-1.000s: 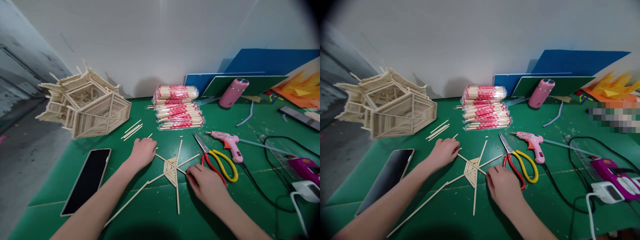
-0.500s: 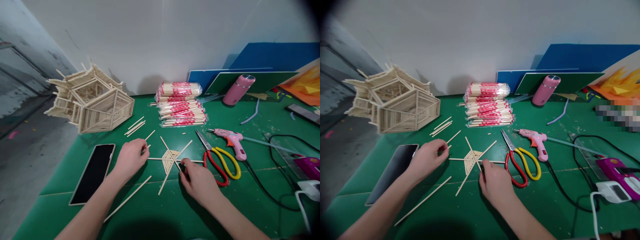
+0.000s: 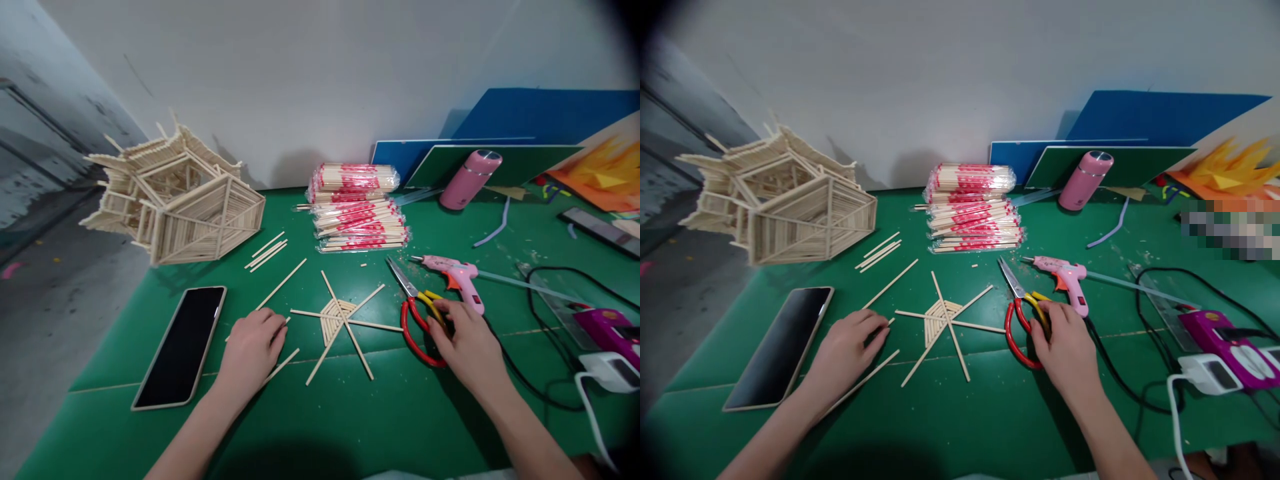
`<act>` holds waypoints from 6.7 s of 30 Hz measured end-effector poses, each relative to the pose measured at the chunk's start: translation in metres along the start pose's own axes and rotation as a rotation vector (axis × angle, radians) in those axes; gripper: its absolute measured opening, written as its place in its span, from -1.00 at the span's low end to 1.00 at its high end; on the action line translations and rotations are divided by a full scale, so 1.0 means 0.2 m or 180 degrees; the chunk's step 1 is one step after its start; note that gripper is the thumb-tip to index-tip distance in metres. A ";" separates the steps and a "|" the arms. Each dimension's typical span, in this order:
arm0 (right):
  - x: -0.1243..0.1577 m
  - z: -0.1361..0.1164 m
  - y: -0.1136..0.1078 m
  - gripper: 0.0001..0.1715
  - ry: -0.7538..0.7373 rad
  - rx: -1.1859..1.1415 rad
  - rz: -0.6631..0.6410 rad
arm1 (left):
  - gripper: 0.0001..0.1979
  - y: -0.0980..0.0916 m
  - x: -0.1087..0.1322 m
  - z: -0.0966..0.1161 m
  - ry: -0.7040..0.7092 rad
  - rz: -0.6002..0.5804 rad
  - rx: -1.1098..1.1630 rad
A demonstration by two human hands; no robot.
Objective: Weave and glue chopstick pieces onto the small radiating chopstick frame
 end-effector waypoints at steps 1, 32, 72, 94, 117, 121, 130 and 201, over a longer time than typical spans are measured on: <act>0.00 0.01 0.00 -0.72 0.0006 0.0032 -0.0040 | -0.77 0.00 0.01 0.01 0.0005 0.0087 -0.0011; -0.22 0.36 -0.01 -0.64 0.0514 0.0734 0.0159 | -0.84 0.08 0.13 0.32 0.0496 0.0202 0.0354; 0.16 -0.78 -0.06 -0.77 0.0760 -0.4109 -0.1441 | -0.69 -0.14 0.22 0.38 -0.1792 0.0060 0.3883; 0.09 -0.72 -0.14 -0.82 0.0019 -0.2778 -0.0735 | -0.66 -0.12 0.18 0.47 -0.0561 0.1143 0.2290; 0.08 -0.68 -0.13 -0.90 0.0265 -0.3244 -0.0883 | -0.87 -0.02 0.12 0.47 -0.3106 0.0351 0.5057; 0.08 -0.68 -0.12 -0.89 0.0244 -0.3177 -0.0877 | -0.84 -0.06 0.12 0.47 -0.2355 0.0450 0.4382; 0.09 -0.68 -0.09 -0.89 0.0417 -0.3026 -0.0933 | -0.82 -0.08 0.11 0.47 -0.1797 0.0645 0.3854; 0.08 -0.64 -0.10 -0.86 0.0381 -0.2852 -0.0931 | -0.77 -0.06 0.09 0.51 -0.1379 0.0862 0.3473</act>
Point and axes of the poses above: each hand's wrist, its own x-axis away from the middle knuckle, its own y-axis out of the palm, z = x × y, the point moved 4 cm from there along -x, towards the middle knuckle, and after that the axes turned 9 degrees about z, right-handed, at the moved point
